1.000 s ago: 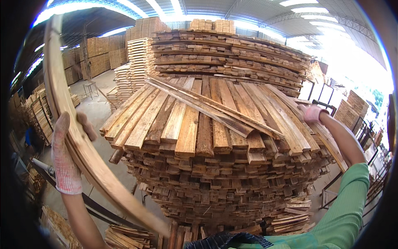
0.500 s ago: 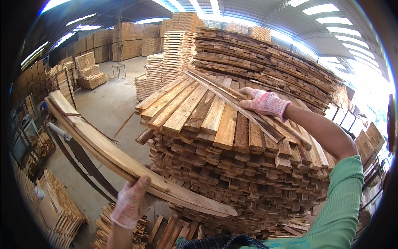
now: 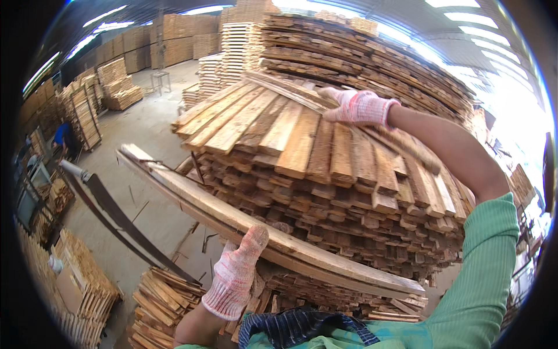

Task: The person picks up several thin wooden planks by hand and stacks them onto a large vertical pile in a warehouse.

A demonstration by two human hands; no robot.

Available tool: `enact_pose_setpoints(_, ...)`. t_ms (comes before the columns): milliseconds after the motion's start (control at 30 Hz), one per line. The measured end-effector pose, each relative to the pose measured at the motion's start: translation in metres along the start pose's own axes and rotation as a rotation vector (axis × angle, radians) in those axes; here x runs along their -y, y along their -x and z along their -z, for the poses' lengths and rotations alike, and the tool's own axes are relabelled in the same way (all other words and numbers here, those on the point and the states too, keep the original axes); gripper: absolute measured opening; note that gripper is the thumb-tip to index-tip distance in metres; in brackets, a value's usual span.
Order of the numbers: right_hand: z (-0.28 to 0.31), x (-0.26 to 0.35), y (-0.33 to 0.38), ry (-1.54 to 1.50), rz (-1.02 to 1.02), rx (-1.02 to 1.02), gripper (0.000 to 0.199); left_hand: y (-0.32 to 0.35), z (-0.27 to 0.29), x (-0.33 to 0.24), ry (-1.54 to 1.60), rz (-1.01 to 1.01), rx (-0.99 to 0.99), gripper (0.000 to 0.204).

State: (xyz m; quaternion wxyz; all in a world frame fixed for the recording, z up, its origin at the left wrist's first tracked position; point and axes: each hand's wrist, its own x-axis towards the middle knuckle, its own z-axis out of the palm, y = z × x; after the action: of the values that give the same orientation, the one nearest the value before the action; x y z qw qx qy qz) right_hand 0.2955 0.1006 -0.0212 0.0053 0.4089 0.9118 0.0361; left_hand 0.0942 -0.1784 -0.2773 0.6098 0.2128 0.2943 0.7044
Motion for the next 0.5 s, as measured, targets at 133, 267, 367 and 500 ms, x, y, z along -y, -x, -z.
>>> enact_pose_setpoints(133, 0.012, -0.041, 0.021, 0.181, 0.238, -0.073, 0.073, 0.013, -0.057, -0.002, -0.008, 0.087, -0.081, 0.058)
enact_pose_setpoints(267, -0.013, -0.107, 0.053, 0.023, -0.048, 0.116, 0.065, 0.013, -0.096, 0.007, -0.077, 0.047, -0.080, 0.058)
enact_pose_setpoints(367, -0.038, -0.112, 0.051, 0.032, -0.030, -0.053, 0.066, -0.006, -0.128, 0.003, -0.179, -0.013, -0.015, 0.058)
enact_pose_setpoints(500, -0.034, -0.112, 0.036, -0.005, -0.106, -0.057, 0.065, -0.037, -0.153, -0.010, -0.205, -0.088, -0.065, 0.056)
